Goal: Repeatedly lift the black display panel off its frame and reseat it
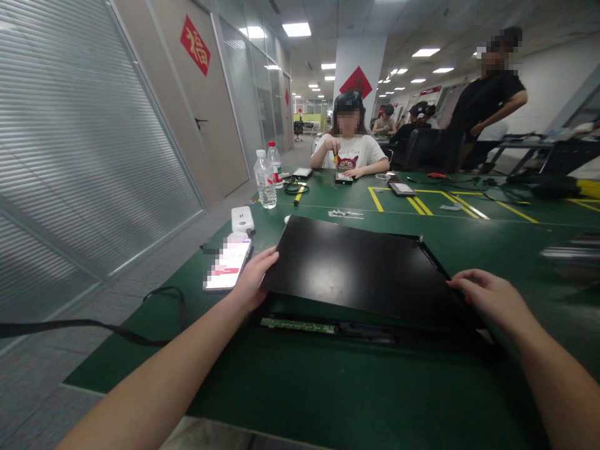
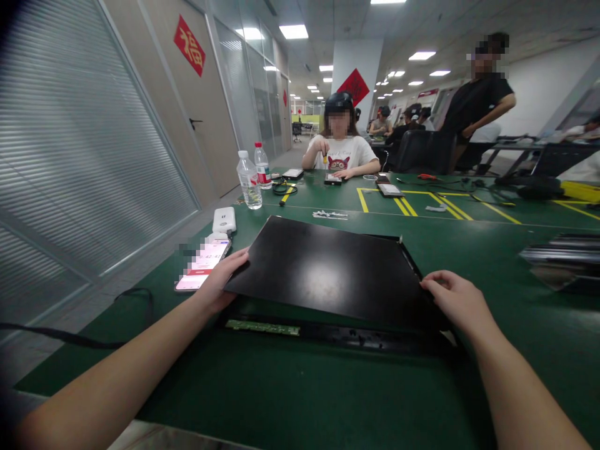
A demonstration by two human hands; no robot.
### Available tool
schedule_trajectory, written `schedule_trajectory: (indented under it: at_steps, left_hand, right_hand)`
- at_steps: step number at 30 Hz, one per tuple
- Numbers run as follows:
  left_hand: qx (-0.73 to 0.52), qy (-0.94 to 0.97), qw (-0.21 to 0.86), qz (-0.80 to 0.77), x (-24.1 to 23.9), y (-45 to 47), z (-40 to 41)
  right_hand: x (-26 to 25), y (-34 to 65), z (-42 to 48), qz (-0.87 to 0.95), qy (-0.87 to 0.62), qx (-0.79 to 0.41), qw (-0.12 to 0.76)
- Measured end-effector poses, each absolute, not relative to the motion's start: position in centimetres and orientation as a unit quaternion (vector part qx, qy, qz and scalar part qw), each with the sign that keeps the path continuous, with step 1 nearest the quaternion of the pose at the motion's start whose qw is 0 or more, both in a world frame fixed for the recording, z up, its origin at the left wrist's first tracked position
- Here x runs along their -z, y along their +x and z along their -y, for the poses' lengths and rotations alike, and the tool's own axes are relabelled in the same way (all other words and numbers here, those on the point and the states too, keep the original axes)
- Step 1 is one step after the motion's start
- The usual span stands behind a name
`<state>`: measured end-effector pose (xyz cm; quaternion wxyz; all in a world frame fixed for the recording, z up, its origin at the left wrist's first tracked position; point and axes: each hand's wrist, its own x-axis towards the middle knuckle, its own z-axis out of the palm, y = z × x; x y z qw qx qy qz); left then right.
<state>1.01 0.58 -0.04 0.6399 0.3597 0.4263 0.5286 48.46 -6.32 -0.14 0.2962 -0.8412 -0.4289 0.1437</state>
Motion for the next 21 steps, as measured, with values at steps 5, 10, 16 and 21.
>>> schedule_trajectory:
  at_steps: [5,10,16,21]
  left_hand:
    - [-0.531,0.354,0.632,-0.44,-0.35,1.2,-0.41]
    - [-0.526,0.36,0.624,-0.452,-0.57,1.42,-0.26]
    - [-0.523,0.37,0.621,-0.452,-0.53,1.56,-0.24]
    - [-0.525,0.385,0.607,-0.456,-0.33,1.61,-0.27]
  right_hand:
    - [0.18,48.64,6.22,0.436,-0.844,-0.137,0.282]
    - [0.26,48.92,6.2,0.436,-0.847,-0.137,0.27]
    - [0.84,49.34,6.03,0.441,-0.847,-0.128,0.266]
    - [0.88,49.25,6.06,0.439,-0.848,-0.122,0.27]
